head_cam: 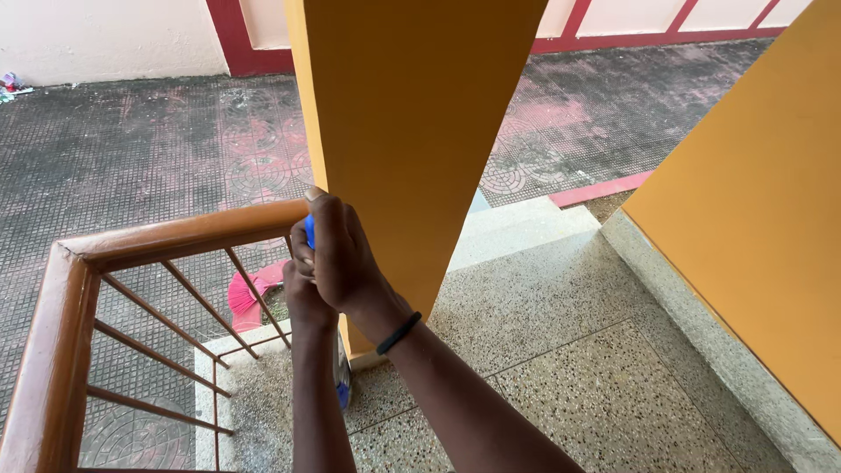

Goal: The person mops the speckled floor of a balcony using a mop, moving it along the base of the wall and doorway while navigating near a bucket and a metal railing.

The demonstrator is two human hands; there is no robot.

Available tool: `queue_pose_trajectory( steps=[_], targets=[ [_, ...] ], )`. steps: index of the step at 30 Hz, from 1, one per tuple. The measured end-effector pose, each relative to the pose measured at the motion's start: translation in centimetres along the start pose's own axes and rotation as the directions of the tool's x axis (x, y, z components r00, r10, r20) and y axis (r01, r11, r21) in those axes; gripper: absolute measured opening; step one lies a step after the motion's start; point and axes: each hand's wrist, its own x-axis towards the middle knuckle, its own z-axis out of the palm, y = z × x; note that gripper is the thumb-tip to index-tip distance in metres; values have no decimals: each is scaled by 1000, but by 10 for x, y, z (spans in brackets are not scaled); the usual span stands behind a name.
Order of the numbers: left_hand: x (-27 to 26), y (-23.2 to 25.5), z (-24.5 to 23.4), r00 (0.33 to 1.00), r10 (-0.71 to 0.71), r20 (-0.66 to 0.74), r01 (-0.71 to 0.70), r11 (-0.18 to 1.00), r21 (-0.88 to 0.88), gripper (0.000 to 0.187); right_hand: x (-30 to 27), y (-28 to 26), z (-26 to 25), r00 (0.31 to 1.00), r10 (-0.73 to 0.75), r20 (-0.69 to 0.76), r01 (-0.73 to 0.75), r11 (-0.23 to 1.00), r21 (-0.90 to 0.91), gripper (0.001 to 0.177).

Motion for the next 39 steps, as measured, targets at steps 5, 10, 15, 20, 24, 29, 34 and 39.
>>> queue_pose_trajectory(
  steps=[5, 10, 15, 20, 24, 29, 34, 39],
  targets=[
    [-6, 10, 9, 850, -511, 128, 514, 751, -414, 20, -6, 4, -2, 991, 89, -102, -79, 992, 94, 58],
    [-4, 21, 20, 976, -218, 22, 215, 933, -288, 36, -1, -2, -5, 991, 65, -119, -54, 995, 88, 55],
    [2, 44, 22, 979, -88, -181, 18, 933, -358, 39, -6, -6, -2, 955, -296, -22, 293, 951, -99, 45],
    [19, 58, 22, 964, -164, -209, 63, 905, -422, 54, -3, -5, -2, 930, -360, 74, 361, 933, 4, 25],
    [20, 34, 21, 965, -6, -261, -44, 982, -185, 51, -11, -9, -1, 710, -695, 119, 672, 616, -411, 34],
    [14, 3, 36, 975, -17, -220, -48, 956, -289, 47, -11, -13, -11, 982, -177, 65, 171, 982, 78, 59],
    [7, -9, 26, 978, -43, -202, -15, 961, -277, 44, -8, -8, -8, 992, -104, 70, 93, 986, 136, 59],
    [0, 0, -14, 968, -55, -245, 11, 984, -178, 40, -9, 0, 30, 980, -197, 40, 187, 964, 187, 58]
  ],
)
